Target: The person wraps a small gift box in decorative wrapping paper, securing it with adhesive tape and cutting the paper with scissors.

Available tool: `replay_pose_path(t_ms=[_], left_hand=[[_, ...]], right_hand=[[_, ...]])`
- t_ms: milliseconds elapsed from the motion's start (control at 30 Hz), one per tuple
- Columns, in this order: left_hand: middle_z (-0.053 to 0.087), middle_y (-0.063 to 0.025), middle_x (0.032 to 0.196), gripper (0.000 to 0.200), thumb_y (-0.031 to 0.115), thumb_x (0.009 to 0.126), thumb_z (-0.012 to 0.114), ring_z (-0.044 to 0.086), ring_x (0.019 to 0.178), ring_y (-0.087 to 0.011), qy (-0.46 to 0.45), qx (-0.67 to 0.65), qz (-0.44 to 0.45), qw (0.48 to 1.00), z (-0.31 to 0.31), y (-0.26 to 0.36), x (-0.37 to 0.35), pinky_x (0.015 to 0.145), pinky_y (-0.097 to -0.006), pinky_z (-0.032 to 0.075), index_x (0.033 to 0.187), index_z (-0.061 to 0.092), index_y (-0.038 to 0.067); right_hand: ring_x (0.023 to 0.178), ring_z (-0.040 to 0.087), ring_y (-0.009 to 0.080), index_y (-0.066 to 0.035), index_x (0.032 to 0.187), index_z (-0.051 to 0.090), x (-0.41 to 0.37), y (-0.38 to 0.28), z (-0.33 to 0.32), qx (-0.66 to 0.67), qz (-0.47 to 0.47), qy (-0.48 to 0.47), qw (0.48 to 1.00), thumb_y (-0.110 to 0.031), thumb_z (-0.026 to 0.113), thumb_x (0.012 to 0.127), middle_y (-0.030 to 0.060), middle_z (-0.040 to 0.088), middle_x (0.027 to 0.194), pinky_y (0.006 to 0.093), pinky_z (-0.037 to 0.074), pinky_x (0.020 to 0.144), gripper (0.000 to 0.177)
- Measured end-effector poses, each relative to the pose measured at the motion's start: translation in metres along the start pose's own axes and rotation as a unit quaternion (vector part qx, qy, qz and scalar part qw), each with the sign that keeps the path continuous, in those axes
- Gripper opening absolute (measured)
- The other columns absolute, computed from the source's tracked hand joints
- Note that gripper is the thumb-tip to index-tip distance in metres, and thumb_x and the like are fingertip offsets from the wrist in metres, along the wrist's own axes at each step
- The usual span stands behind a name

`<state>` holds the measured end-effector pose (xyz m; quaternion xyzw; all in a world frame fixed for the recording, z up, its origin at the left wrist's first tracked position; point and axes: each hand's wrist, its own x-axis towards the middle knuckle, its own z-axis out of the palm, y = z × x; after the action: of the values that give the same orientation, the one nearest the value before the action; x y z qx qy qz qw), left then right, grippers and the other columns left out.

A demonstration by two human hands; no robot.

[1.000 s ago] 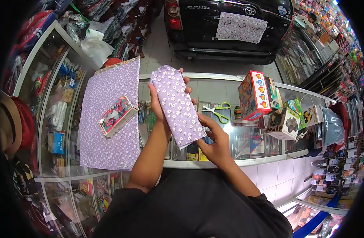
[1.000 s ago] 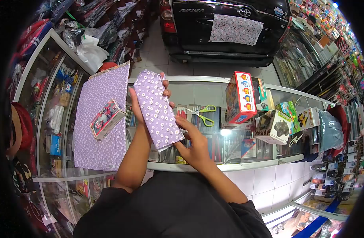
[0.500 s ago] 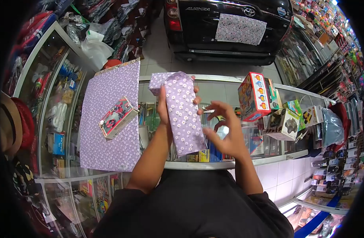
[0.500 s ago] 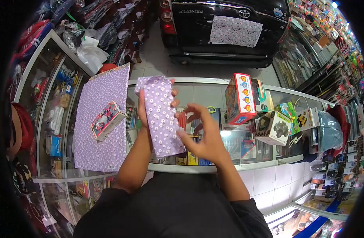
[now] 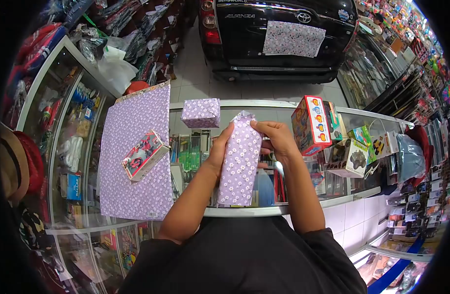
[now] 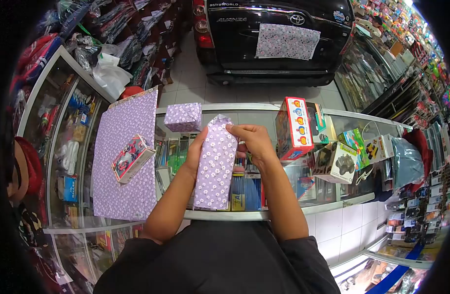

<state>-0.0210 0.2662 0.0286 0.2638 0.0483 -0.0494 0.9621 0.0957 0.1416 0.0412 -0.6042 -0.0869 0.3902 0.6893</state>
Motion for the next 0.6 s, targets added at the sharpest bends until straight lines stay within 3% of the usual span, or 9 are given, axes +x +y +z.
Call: replay_pose_path(t_ms=[100,133,167,233,267,400,467,600], left_hand=[[0.067,-0.021,0.112,0.064,0.052,0.098,0.047,0.069,0.098,-0.0295,0.08,0.104,-0.051,0.99,-0.017,0.012,0.0,0.091,-0.0447,0.056,0.132,0.051,-0.002],[0.069,-0.0152,0.108,0.048,0.035,0.097,0.059,0.069,0.094,-0.0207,0.171,0.121,-0.015,0.978,-0.022,0.01,0.0,0.085,-0.0323,0.055,0.127,0.056,-0.003],[0.069,-0.0152,0.108,0.048,0.035,0.097,0.059,0.069,0.094,-0.0207,0.173,0.122,-0.018,0.977,-0.031,0.01,0.001,0.085,-0.0323,0.055,0.127,0.056,-0.003],[0.069,-0.0106,0.106,0.037,0.019,0.093,0.067,0.066,0.088,-0.0132,0.194,0.314,0.091,0.925,-0.038,0.01,0.004,0.08,-0.0259,0.053,0.12,0.061,-0.005],[0.068,-0.0069,0.103,0.03,0.01,0.09,0.068,0.063,0.084,-0.0082,0.217,0.291,0.097,0.927,-0.041,0.009,0.005,0.074,-0.0219,0.05,0.116,0.065,-0.005],[0.069,-0.0065,0.1,0.026,0.007,0.09,0.064,0.062,0.082,-0.0076,0.285,0.365,0.157,0.873,-0.045,-0.003,0.01,0.071,-0.021,0.049,0.112,0.067,-0.005],[0.069,-0.0066,0.099,0.025,0.006,0.09,0.064,0.062,0.082,-0.0075,0.284,0.371,0.184,0.865,-0.051,-0.01,0.016,0.07,-0.0209,0.048,0.111,0.067,-0.005],[0.07,-0.0062,0.095,0.021,0.003,0.088,0.062,0.062,0.082,-0.0076,0.289,0.376,0.214,0.854,-0.046,-0.015,0.018,0.071,-0.0218,0.048,0.107,0.069,-0.004]], right_hand=[[0.058,0.058,0.0077,0.002,0.088,0.074,0.002,0.006,-0.008,0.038,0.028,0.008,0.999,-0.017,0.077,0.083,0.0013,0.066,0.069,0.0194,0.041,0.05,0.02],[0.057,0.057,0.0076,0.002,0.087,0.074,0.006,0.012,-0.011,0.007,0.016,0.006,1.0,-0.016,0.077,0.083,0.0017,0.066,0.07,0.0201,0.041,0.05,0.019],[0.057,0.056,0.0075,0.002,0.086,0.074,0.009,0.018,-0.014,-0.024,0.004,0.005,1.0,-0.015,0.077,0.082,0.0022,0.066,0.07,0.0208,0.041,0.051,0.018],[0.057,0.055,0.0067,0.002,0.084,0.074,0.011,0.022,-0.013,-0.06,-0.004,0.009,0.998,-0.014,0.077,0.081,0.0023,0.067,0.069,0.0217,0.041,0.052,0.017],[0.057,0.054,0.0062,0.002,0.084,0.074,0.011,0.025,-0.009,-0.069,-0.012,0.015,0.997,-0.013,0.078,0.081,0.0021,0.066,0.069,0.0216,0.04,0.051,0.016],[0.058,0.052,0.0048,0.005,0.087,0.073,0.016,0.037,-0.001,-0.076,-0.047,0.041,0.995,-0.011,0.078,0.08,0.0017,0.066,0.071,0.0213,0.039,0.05,0.018],[0.057,0.052,0.0047,0.005,0.089,0.073,0.017,0.04,-0.001,-0.053,-0.075,0.047,0.995,-0.011,0.078,0.08,0.0017,0.066,0.072,0.0215,0.039,0.05,0.019],[0.059,0.054,0.0049,0.004,0.098,0.074,0.018,0.039,-0.003,-0.143,-0.084,0.054,0.985,-0.01,0.077,0.08,0.003,0.067,0.074,0.0217,0.041,0.052,0.022]])
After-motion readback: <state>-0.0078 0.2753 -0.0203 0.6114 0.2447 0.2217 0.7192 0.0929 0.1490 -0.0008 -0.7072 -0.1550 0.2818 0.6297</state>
